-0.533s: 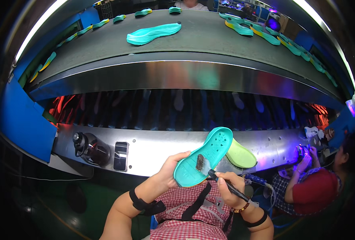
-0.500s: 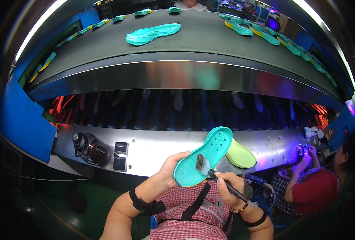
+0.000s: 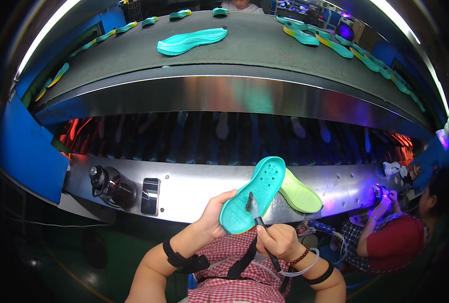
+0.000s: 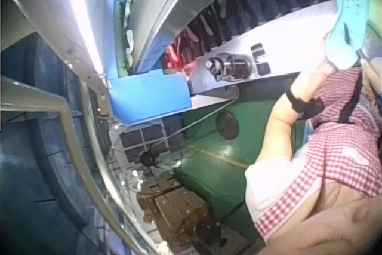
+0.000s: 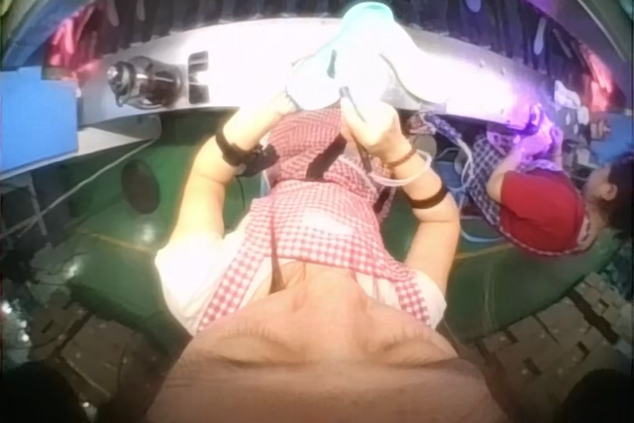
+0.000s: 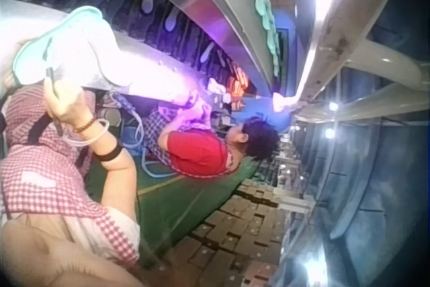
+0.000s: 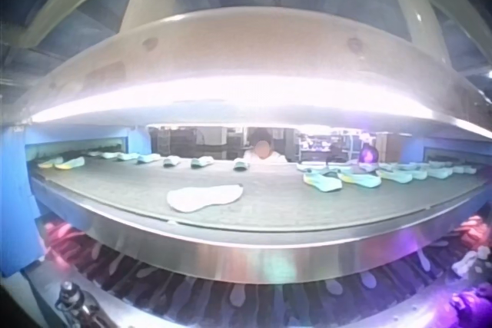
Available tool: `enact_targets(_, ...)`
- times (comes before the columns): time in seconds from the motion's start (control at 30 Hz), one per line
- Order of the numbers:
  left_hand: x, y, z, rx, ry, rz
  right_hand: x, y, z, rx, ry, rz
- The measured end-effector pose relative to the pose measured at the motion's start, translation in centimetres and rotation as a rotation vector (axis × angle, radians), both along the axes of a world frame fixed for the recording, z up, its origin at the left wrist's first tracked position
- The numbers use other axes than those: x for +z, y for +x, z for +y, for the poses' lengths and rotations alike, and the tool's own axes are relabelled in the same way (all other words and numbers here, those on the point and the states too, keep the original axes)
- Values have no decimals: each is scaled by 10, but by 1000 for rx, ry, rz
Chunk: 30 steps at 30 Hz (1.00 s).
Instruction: Applying adhesive to the underside of shoe soles using a brush in a manufacturing line.
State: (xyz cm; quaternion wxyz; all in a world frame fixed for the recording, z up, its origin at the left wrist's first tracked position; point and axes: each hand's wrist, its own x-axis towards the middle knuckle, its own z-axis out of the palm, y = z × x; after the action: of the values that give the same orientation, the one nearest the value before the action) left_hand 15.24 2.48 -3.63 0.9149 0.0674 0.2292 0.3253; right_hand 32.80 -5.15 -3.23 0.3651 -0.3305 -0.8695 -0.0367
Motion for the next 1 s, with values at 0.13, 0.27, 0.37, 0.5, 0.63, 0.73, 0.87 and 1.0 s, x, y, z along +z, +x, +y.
enact_targets(0.13, 0, 1, -1, 38, 21, 23, -3, -6, 0, -38, 9, -7)
enact_targets(0.27, 4, 5, -1, 68, 35, 69, -6, -12, 0, -118, 6, -10)
enact_targets(0.37, 0, 5, -1, 90, 47, 12, -10, -14, 1, -154, 10, -12)
enact_targets(0.5, 4, 6, -5, 51, 18, 79, -11, -14, 3, -194, -13, -18)
enact_targets(0.63, 8, 4, -11, 58, -20, 68, -4, -5, 10, -217, -111, 184)
enact_targets(0.73, 10, 1, -6, 14, 0, 75, 5, -2, 9, -258, -245, 336)
enact_targets(0.87, 18, 2, -5, -4, 4, 64, 4, -7, 9, -332, -424, 652)
enact_targets(1.0, 16, 4, -5, -12, 2, 73, -5, -4, 13, -367, -583, 791)
